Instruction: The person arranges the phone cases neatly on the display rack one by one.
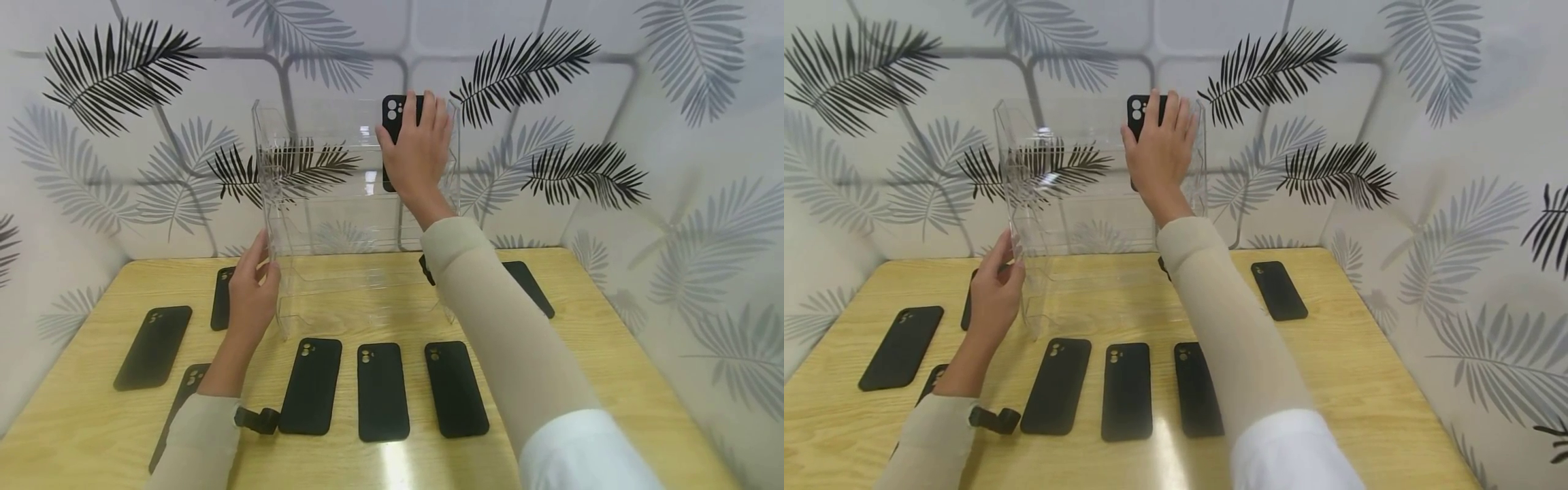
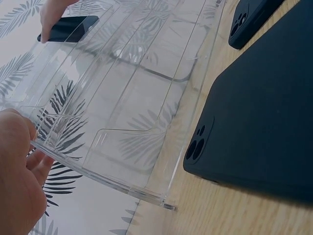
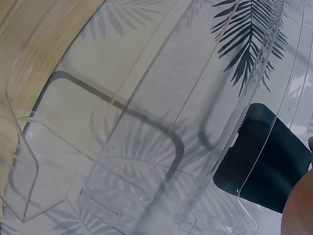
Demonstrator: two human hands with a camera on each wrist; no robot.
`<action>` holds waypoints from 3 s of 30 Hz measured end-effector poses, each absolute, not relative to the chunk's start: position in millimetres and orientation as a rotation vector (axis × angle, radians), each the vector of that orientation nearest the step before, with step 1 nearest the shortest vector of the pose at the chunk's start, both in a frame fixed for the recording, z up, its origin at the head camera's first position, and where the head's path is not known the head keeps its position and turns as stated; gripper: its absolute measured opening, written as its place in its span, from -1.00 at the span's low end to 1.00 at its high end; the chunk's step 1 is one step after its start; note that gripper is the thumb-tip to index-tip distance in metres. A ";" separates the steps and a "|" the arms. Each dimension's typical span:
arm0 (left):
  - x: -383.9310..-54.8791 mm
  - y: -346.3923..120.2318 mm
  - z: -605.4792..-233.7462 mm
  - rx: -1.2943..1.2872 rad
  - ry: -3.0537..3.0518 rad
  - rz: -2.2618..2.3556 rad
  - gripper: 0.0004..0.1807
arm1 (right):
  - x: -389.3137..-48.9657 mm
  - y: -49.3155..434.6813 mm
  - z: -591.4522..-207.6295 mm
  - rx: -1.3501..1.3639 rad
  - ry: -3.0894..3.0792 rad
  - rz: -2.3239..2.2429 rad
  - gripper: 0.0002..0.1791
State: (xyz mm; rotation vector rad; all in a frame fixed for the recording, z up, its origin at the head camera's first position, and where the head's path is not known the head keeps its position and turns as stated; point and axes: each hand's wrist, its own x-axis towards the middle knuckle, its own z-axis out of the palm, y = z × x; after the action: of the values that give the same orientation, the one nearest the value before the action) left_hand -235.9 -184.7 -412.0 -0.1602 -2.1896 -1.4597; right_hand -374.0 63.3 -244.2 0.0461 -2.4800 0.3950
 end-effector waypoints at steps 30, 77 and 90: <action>-231.6 -182.3 -407.5 -0.146 -2.182 -1.499 -0.37 | -329.2 187.3 -303.7 0.145 -2.492 0.694 -0.18; -235.1 -185.6 -413.7 -0.146 -2.184 -1.504 -0.37 | -327.4 324.0 -461.3 0.104 -3.191 0.560 0.09; -238.8 -187.5 -416.5 -0.166 -2.162 -1.480 -0.38 | -328.1 315.4 -461.8 0.086 -3.151 0.472 -0.05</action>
State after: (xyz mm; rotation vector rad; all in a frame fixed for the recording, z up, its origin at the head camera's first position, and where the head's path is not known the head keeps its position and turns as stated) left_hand -238.8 -187.5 -416.5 -0.1656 -2.1624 -1.4799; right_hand -328.1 315.4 -461.8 0.0865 -3.1505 0.4723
